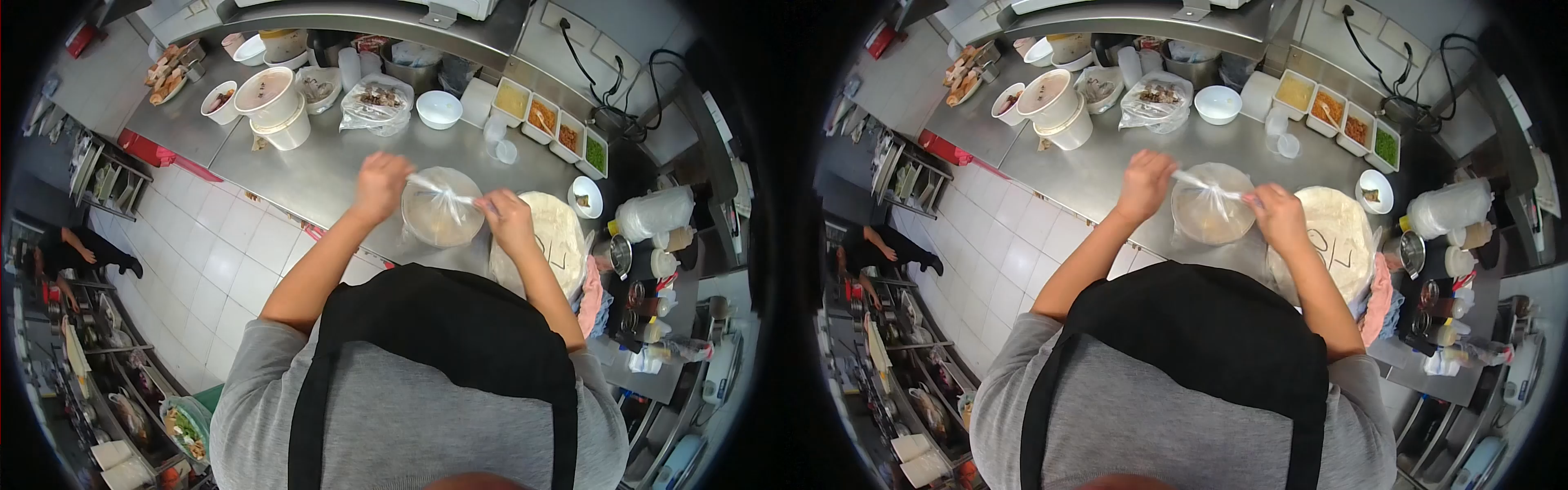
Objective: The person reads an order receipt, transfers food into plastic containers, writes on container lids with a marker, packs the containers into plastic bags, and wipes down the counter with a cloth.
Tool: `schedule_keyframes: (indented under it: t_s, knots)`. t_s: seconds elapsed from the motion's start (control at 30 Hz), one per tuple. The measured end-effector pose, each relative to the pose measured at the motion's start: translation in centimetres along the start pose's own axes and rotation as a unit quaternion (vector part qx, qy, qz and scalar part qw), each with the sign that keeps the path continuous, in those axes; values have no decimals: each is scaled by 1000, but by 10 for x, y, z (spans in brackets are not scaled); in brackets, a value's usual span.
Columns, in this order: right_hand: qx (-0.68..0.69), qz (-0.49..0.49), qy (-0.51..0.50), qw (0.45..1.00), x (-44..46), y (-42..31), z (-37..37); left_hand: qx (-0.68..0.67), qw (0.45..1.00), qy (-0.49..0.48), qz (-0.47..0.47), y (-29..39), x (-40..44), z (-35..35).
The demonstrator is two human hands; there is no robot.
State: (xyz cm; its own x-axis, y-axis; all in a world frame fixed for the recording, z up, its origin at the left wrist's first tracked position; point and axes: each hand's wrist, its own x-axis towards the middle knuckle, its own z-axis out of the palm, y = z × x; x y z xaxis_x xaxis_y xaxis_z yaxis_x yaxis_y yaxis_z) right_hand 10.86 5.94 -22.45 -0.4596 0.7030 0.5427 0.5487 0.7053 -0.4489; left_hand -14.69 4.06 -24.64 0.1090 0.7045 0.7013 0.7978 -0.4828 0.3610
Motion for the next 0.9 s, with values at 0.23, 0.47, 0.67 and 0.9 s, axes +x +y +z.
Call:
schedule_keyframes:
  t_s: [0.23,0.47,0.67,0.9]
  knots:
    - [8,128,-87,988,-26,14,-1,-338,854,-64,-391,-27,-69,14]
    - [-120,113,-85,983,-30,-23,19,-162,963,-126,-173,-8,-36,47]
    - [101,178,-127,971,-11,-14,4,-502,823,-104,-244,25,-1,38]
    - [748,297,109,583,32,-33,24,-516,793,-181,-267,40,38,11]
